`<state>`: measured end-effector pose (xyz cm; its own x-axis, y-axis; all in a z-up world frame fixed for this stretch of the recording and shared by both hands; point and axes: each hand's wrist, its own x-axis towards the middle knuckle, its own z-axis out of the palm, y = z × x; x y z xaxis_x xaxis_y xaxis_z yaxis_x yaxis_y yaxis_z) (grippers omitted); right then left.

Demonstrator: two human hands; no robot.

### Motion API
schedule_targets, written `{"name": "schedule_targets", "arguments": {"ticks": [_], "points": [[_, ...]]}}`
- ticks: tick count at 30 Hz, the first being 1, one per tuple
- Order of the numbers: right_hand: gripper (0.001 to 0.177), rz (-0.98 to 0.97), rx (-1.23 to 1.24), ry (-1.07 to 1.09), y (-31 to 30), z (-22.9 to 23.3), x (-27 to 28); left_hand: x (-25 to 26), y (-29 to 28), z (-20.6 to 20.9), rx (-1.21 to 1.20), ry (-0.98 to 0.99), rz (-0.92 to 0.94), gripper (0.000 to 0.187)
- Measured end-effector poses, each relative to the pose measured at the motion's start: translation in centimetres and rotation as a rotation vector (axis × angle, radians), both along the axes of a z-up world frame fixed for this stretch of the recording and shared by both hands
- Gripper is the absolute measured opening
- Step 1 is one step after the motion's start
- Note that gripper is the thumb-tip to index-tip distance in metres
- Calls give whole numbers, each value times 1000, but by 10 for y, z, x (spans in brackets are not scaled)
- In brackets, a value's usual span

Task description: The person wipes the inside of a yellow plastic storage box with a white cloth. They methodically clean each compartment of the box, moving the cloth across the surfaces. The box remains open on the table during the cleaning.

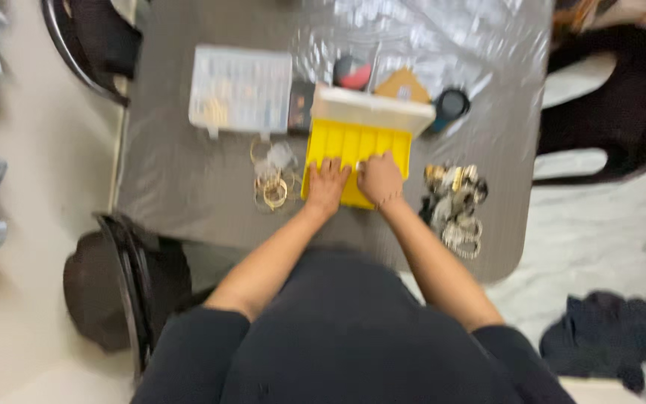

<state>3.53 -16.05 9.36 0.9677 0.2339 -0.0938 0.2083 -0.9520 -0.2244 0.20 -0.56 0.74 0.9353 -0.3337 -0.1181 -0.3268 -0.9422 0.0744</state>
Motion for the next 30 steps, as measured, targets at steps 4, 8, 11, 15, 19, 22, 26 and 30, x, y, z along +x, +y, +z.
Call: {"name": "schedule_targets", "arguments": {"ticks": [4,8,11,15,19,22,26,30], "points": [[20,-100,147,60,-5,0,11,3,-5,-4,38,-90,10,57],[20,-147,182,-84,-9,4,41,12,-10,-10,49,-98,22,57],[23,-82,210,-259,-15,11,62,8,-10,-11,70,-10,37,60],[21,-15,240,-282,-17,11,70,7,-5,-14,9,-62,40,60],[23,22,230,-250,-10,3,59,4,-2,-15,-44,-44,20,64],[24,-53,245,-253,-1,-9,46,-6,3,-19,-101,-78,3,62],[33,-67,313,-250,-8,-21,37,-14,2,-24,-141,-88,9,61],[35,-12,306,-267,-14,-30,25,-19,1,-31,-136,-96,-2,59]]}}
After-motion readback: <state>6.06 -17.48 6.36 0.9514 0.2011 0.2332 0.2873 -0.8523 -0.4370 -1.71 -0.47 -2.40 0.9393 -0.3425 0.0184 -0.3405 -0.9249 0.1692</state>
